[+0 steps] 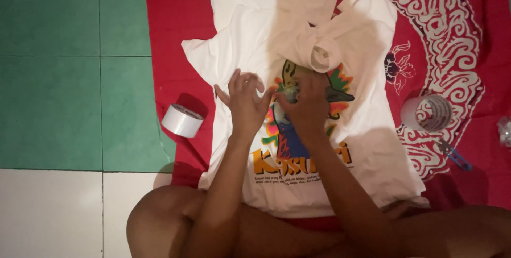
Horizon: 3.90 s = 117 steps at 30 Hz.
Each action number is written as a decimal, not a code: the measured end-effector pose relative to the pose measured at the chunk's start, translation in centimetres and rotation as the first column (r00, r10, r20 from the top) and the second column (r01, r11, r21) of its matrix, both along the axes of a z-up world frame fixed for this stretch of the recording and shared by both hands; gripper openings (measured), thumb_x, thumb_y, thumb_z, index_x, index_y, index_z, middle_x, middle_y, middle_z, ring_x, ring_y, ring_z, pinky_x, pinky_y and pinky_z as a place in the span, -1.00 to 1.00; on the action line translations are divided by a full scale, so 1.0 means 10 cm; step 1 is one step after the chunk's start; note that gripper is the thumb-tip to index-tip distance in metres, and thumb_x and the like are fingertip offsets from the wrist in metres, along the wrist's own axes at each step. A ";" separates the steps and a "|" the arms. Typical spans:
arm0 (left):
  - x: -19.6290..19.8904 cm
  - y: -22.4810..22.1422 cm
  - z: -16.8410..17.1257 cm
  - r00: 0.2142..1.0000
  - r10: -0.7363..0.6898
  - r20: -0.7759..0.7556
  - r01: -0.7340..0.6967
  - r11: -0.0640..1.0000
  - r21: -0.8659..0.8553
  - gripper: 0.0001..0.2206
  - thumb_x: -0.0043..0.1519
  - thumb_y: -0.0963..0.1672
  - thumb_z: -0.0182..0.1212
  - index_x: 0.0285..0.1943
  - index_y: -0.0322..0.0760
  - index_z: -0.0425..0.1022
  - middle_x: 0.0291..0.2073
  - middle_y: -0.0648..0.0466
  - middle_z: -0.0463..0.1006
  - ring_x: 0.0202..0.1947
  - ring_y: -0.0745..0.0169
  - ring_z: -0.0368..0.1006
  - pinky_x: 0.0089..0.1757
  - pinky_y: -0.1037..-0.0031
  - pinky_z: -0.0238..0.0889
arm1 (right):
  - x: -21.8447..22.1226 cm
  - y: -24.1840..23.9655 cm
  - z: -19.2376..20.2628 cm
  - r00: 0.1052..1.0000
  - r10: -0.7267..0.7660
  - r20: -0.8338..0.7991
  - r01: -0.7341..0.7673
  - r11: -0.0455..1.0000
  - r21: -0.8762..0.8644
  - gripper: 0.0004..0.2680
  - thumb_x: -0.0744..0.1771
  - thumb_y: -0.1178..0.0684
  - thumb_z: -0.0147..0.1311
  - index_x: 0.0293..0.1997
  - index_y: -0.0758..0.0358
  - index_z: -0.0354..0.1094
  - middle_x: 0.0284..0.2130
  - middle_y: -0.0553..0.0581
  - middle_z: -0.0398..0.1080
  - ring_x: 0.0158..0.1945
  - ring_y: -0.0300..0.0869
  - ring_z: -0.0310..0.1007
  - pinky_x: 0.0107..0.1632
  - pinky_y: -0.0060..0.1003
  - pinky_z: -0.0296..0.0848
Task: The person uses adhesive tape to remove debris or excess ink from a printed design on a t-shirt.
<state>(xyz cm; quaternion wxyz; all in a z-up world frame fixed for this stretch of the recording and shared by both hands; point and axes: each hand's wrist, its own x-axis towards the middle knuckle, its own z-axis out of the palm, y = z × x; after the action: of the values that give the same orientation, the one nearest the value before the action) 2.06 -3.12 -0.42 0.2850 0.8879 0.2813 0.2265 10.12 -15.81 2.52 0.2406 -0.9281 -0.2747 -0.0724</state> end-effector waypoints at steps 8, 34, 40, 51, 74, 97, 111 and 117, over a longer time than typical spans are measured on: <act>-0.06 0.02 0.10 0.996 -0.061 -0.058 0.054 0.991 -0.126 -0.81 0.09 -0.16 0.37 -0.33 -0.02 0.38 0.10 0.17 0.40 0.42 -0.12 0.07 0.22 -0.44 -0.64 | -0.03 0.09 -0.20 0.998 0.046 -0.050 -0.037 0.986 0.164 -0.60 0.12 -0.12 0.25 -0.04 0.16 0.32 -0.22 0.22 0.26 -0.19 0.21 0.45 -0.20 0.12 0.50; -0.08 0.10 0.13 0.976 -0.165 -0.140 0.150 0.982 -0.114 -0.69 0.14 -0.12 0.32 0.05 0.24 0.59 0.19 0.20 0.33 0.47 -0.13 -0.08 0.17 -0.50 -0.62 | 0.13 0.07 -0.19 0.989 -0.003 -0.147 0.009 0.999 0.036 -0.65 0.10 -0.02 0.24 -0.14 0.08 0.19 -0.21 0.13 0.22 0.00 0.13 0.39 -0.15 0.10 0.57; -0.13 0.21 0.08 0.956 -0.229 -0.184 0.212 0.971 -0.109 -0.70 0.18 -0.10 0.30 0.08 0.27 0.59 0.20 0.22 0.34 0.47 -0.11 -0.05 0.16 -0.46 -0.45 | 0.23 0.14 -0.45 0.975 0.100 0.199 -0.099 0.995 -0.016 -0.52 0.02 -0.25 0.27 -0.14 0.13 0.27 -0.29 0.15 0.26 -0.15 0.15 0.43 -0.02 0.07 0.40; -0.13 0.18 0.43 0.898 -0.225 -0.378 0.191 0.973 -0.128 -0.61 0.24 -0.07 0.25 0.27 0.31 0.50 0.58 -0.07 -0.16 0.56 -0.29 -0.39 0.20 -0.52 -0.51 | 0.19 0.07 -0.19 0.980 0.042 -0.194 -0.031 0.998 0.058 -0.64 0.08 0.02 0.21 -0.12 0.17 0.21 -0.18 0.21 0.24 -0.02 0.25 0.40 -0.13 0.21 0.49; -0.14 0.33 0.52 0.830 -0.329 -0.450 0.237 0.939 -0.250 -0.17 -0.01 0.09 0.52 0.50 0.36 0.18 0.61 -0.05 -0.32 0.58 -0.16 -0.49 0.29 -0.37 -0.58 | 0.34 0.12 -0.36 0.856 0.510 -0.087 -0.516 0.853 -0.072 -0.82 0.38 0.10 0.02 0.09 0.18 0.39 0.07 0.08 0.36 0.23 0.04 0.37 0.18 -0.05 0.36; -0.07 0.29 0.70 0.731 -0.351 -0.585 0.225 0.933 -0.280 -0.11 0.00 0.10 0.50 0.55 0.39 0.07 0.61 -0.04 -0.45 0.58 -0.12 -0.60 0.29 -0.32 -0.72 | 0.87 0.10 -0.04 0.507 0.745 -0.434 -0.686 0.653 0.319 -0.90 0.36 0.08 0.16 -0.22 0.28 0.40 -0.17 0.19 0.39 0.04 0.19 0.44 0.14 -0.01 0.35; -0.08 0.29 0.69 0.747 -0.370 -0.552 0.241 0.925 -0.293 -0.09 0.00 0.10 0.51 0.57 0.34 0.04 0.60 -0.09 -0.46 0.57 -0.13 -0.63 0.28 -0.33 -0.79 | 0.71 0.05 0.00 0.602 0.724 -0.336 -0.688 0.684 0.243 -0.57 0.28 -0.04 0.30 0.27 0.09 0.26 -0.10 0.31 0.44 0.11 0.23 0.42 0.16 0.11 0.32; -0.07 0.28 0.71 0.735 -0.363 -0.573 0.222 0.927 -0.303 -0.08 0.01 0.10 0.51 0.57 0.35 0.02 0.60 -0.06 -0.48 0.57 -0.12 -0.65 0.28 -0.32 -0.79 | 0.80 0.05 -0.08 0.566 0.750 -0.342 -0.719 0.652 0.240 -0.92 0.30 0.00 0.25 -0.20 0.07 0.54 -0.13 0.08 0.54 0.06 0.04 0.48 0.17 -0.06 0.38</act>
<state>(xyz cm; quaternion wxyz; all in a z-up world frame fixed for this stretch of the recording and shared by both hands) 1.41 -0.35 6.64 0.3029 0.9094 0.2378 -0.1571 18.11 -15.30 1.74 0.3348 -0.7128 -0.5752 0.2212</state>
